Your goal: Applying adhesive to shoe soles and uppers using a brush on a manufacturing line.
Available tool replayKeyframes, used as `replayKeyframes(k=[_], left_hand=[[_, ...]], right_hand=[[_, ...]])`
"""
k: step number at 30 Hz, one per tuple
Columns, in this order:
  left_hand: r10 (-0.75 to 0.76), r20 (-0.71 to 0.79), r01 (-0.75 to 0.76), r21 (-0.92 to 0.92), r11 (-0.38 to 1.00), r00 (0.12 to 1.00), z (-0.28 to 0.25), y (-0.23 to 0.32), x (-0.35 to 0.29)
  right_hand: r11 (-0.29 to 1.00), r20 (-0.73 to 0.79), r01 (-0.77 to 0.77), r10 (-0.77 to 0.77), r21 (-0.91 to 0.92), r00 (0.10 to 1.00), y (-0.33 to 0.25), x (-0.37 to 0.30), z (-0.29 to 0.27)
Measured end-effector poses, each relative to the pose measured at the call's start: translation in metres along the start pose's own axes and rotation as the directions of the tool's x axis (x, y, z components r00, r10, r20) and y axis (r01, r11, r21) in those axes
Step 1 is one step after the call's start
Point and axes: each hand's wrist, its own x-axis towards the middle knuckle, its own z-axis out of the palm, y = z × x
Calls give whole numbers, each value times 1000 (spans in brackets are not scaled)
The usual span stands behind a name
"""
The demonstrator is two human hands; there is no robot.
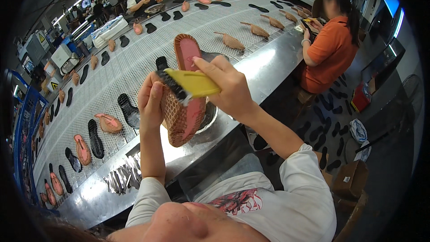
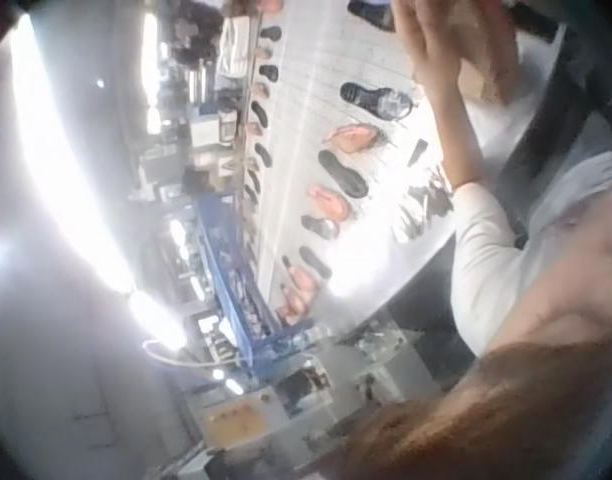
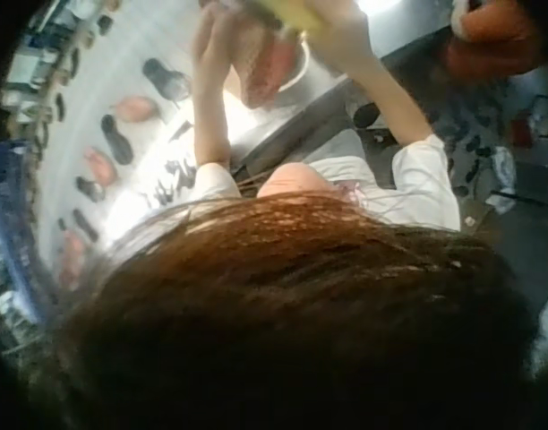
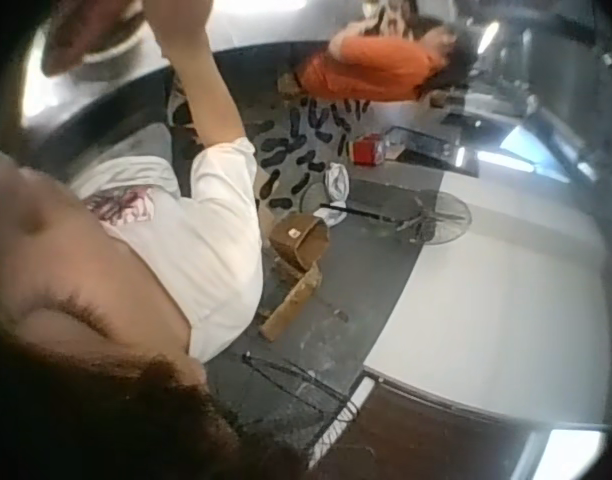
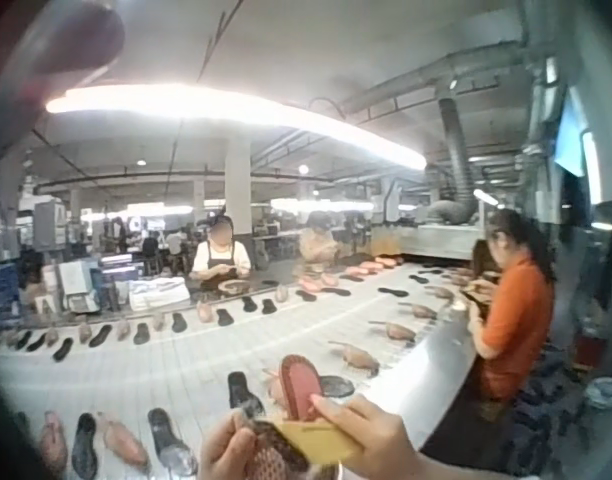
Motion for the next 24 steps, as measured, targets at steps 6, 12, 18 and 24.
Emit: replayKeyframes(k=[6, 12, 18, 24], left_hand=[[18, -161, -24, -39, 999, 987, 9, -15, 3], [-7, -220, -3, -46, 999, 976, 16, -33, 7], [-12, -163, 15, 20, 1000, 987, 15, -39, 15], [-78, -279, 104, 81, 991, 957, 13, -50, 19]], right_hand=[[962, 153, 71, -31, -265, 988, -1, -6, 2], [877, 301, 276, -161, -393, 940, 14, 0, -16], [795, 481, 463, -252, -392, 840, 24, 6, -29], [889, 500, 423, -289, -178, 816, 34, 3, -36]])
